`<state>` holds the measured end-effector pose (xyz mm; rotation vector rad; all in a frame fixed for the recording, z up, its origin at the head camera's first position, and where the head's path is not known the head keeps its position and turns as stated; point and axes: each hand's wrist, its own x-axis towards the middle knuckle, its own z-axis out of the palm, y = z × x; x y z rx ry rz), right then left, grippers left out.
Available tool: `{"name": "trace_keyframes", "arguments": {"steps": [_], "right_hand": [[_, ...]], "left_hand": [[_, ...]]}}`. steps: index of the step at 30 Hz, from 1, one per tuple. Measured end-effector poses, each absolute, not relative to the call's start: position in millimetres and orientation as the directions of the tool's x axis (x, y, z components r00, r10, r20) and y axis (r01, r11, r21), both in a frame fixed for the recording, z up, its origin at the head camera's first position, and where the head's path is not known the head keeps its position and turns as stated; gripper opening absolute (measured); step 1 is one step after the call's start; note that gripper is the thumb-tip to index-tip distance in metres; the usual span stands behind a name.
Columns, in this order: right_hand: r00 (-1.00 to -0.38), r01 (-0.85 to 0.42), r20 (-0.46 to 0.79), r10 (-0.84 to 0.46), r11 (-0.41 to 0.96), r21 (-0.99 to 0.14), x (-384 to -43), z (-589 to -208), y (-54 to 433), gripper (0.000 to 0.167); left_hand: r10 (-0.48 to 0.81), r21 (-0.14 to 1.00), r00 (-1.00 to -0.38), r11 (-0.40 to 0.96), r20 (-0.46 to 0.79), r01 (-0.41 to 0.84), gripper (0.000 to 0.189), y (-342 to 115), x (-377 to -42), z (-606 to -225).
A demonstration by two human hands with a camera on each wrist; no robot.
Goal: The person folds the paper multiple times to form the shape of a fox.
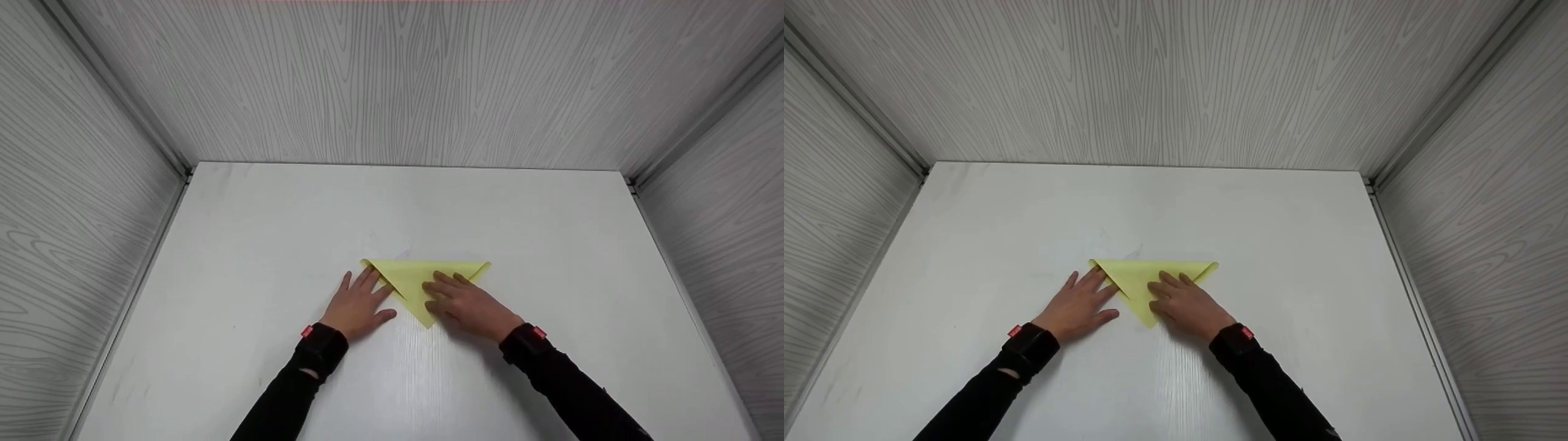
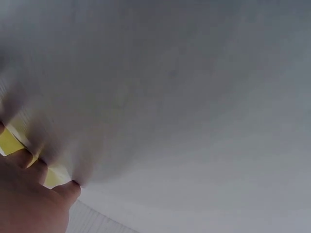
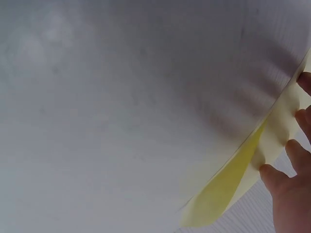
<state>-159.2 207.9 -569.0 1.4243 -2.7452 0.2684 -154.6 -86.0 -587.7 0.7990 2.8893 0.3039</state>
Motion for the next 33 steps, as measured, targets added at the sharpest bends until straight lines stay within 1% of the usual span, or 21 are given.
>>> {"name": "trace_keyframes", "arguments": {"steps": [3, 6, 9, 14, 16, 20, 23, 28, 33], "right_hand": [[-0.594, -0.799, 0.046, -0.803, 0.583, -0.151, -159.8, -570.2, 210.1, 0.032], [-0.598, -0.792, 0.019, -0.802, 0.586, -0.172, -161.6, -571.1, 211.7, 0.035], [-0.599, -0.788, 0.018, -0.801, 0.584, -0.194, -164.1, -570.6, 212.9, 0.035], [-0.628, -0.759, 0.04, -0.777, 0.601, -0.248, -168.5, -568.8, 214.5, 0.034], [-0.62, -0.769, 0.072, -0.781, 0.587, -0.251, -169.7, -569.1, 215.1, 0.034], [-0.564, -0.822, 0.15, -0.812, 0.534, -0.198, -171.3, -572.1, 215.4, 0.03], [-0.539, -0.841, 0.181, -0.823, 0.516, -0.161, -171.3, -574.1, 214.5, 0.029], [-0.525, -0.851, 0.193, -0.829, 0.51, -0.125, -169.7, -575.7, 212.2, 0.027], [-0.526, -0.85, 0.188, -0.829, 0.513, -0.116, -166.8, -576.5, 209.2, 0.024]], "left_hand": [[0.52, 0.219, -0.85, 0.842, -0.088, 0.492, 0.069, -85.7, -151.4, -587.2], [0.541, 0.217, -0.834, 0.831, -0.106, 0.512, 0.069, -84.5, -146.6, -585.6], [0.571, 0.216, -0.812, 0.813, -0.117, 0.541, 0.07, -82.1, -142.8, -584.1], [0.589, 0.185, -0.8, 0.803, -0.112, 0.566, 0.07, -77.2, -141.9, -584.7], [0.587, 0.179, -0.802, 0.806, -0.113, 0.565, 0.07, -75.7, -142.4, -585.1], [0.585, 0.186, -0.804, 0.806, -0.106, 0.562, 0.069, -75.1, -143.1, -584.7], [0.587, 0.196, -0.805, 0.801, -0.081, 0.565, 0.069, -76.2, -143.4, -583.5], [0.59, 0.206, -0.805, 0.797, -0.061, 0.568, 0.069, -78.7, -143.2, -582.4], [0.593, 0.213, -0.804, 0.792, -0.05, 0.571, 0.069, -80.8, -142.6, -583.3]]}}
